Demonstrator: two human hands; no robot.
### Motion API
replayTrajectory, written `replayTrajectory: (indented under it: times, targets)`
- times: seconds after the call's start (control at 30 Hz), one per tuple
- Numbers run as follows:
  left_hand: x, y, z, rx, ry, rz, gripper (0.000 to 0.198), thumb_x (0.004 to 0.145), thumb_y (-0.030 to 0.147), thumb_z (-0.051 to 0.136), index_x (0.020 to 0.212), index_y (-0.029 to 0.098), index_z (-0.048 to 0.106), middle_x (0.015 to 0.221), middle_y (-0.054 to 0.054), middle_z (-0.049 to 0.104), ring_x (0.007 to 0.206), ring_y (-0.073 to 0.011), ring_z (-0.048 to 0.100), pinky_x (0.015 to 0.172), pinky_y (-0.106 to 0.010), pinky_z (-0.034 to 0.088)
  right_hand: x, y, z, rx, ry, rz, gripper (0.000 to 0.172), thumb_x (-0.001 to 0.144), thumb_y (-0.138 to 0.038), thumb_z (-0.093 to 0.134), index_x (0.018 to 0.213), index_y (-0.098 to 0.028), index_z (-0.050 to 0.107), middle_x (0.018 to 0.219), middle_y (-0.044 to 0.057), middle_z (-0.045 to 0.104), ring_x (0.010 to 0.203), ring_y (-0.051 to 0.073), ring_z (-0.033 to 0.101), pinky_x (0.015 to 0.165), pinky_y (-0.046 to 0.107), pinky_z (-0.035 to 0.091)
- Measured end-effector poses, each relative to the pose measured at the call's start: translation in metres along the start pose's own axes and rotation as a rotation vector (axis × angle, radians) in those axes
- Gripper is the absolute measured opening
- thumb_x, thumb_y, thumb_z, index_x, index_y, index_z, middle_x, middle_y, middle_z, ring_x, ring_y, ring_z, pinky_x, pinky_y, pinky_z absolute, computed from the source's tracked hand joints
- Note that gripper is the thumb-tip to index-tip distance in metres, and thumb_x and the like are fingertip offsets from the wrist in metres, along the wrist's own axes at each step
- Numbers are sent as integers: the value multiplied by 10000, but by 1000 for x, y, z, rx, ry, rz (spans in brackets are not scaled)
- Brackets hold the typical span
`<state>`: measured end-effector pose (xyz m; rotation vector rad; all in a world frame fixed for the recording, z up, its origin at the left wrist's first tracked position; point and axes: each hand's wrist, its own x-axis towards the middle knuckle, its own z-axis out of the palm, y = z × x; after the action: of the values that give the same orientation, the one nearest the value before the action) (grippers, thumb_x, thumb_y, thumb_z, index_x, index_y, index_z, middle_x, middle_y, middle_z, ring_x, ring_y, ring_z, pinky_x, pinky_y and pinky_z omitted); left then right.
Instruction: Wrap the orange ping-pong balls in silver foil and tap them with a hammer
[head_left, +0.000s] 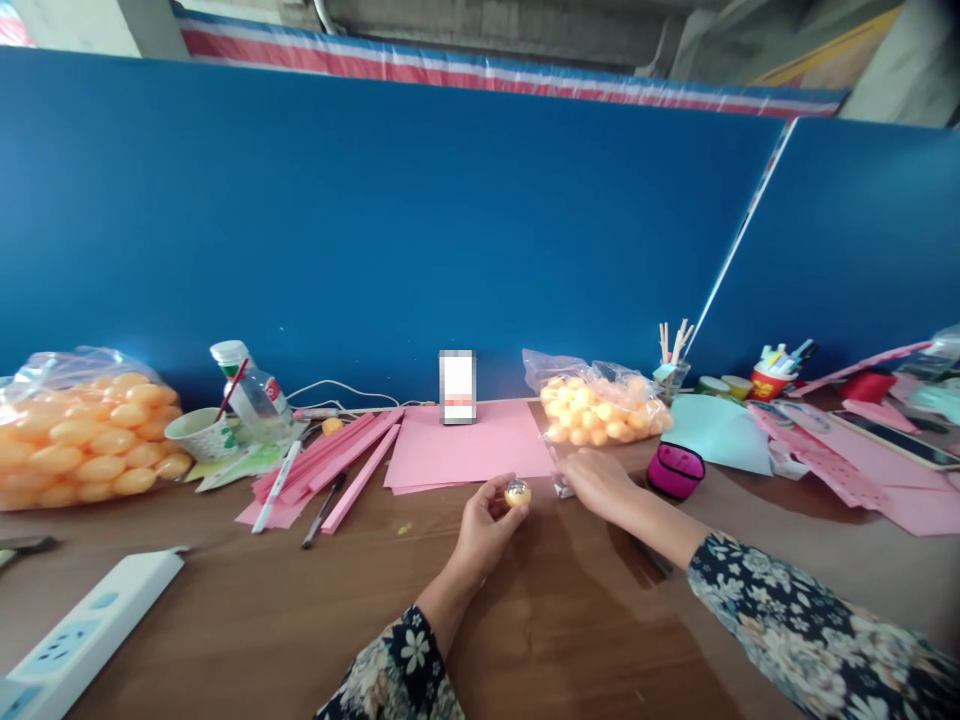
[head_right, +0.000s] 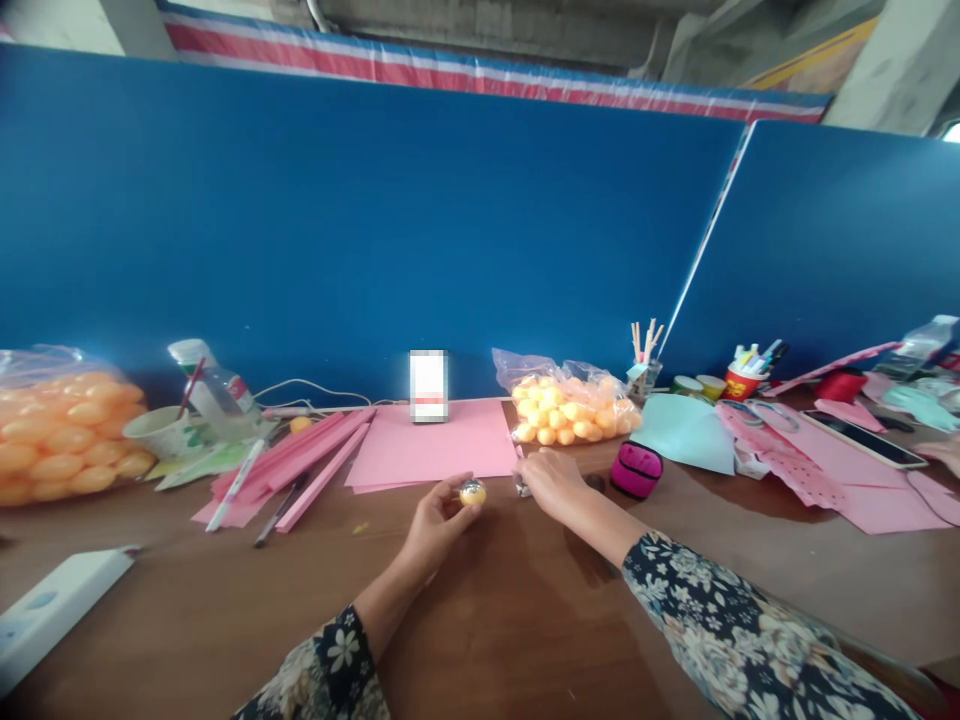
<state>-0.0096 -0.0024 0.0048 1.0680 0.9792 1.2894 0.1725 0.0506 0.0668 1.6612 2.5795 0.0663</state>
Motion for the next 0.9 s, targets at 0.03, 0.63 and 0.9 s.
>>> replayTrajectory:
  times: [0.03, 0.63, 0.9]
  targets:
    - [0, 0, 0, 4, -1, -1, 513, 645, 260, 695, 1117, 143, 533, 1000, -101, 650, 878, -163, 614, 778, -253, 468, 1, 0, 0, 2, -11, 10, 209, 799, -174, 478, 705, -161, 665, 701, 70, 658, 653, 158, 568, 506, 244, 253]
    - [-1, -1, -2, 25, -12, 22, 501, 658, 261, 686, 1119, 136, 534, 977, -108, 656, 868, -177, 622, 762, -266, 481, 4, -1, -4, 21, -93, 70, 202, 798, -209, 473, 724, -158, 654, 761, 71, 650, 707, 164, 575, 528, 248, 242]
    - [0, -2, -2, 18, -8, 33, 489, 657, 251, 684, 1112, 142, 544, 970, -102, 661, 868, -178, 626, 763, -269, 484, 2, 2, -3, 32, -78, 95, 210, 806, -232, 475, 696, -150, 634, 778, 80, 658, 745, 189, 591, 530, 248, 247]
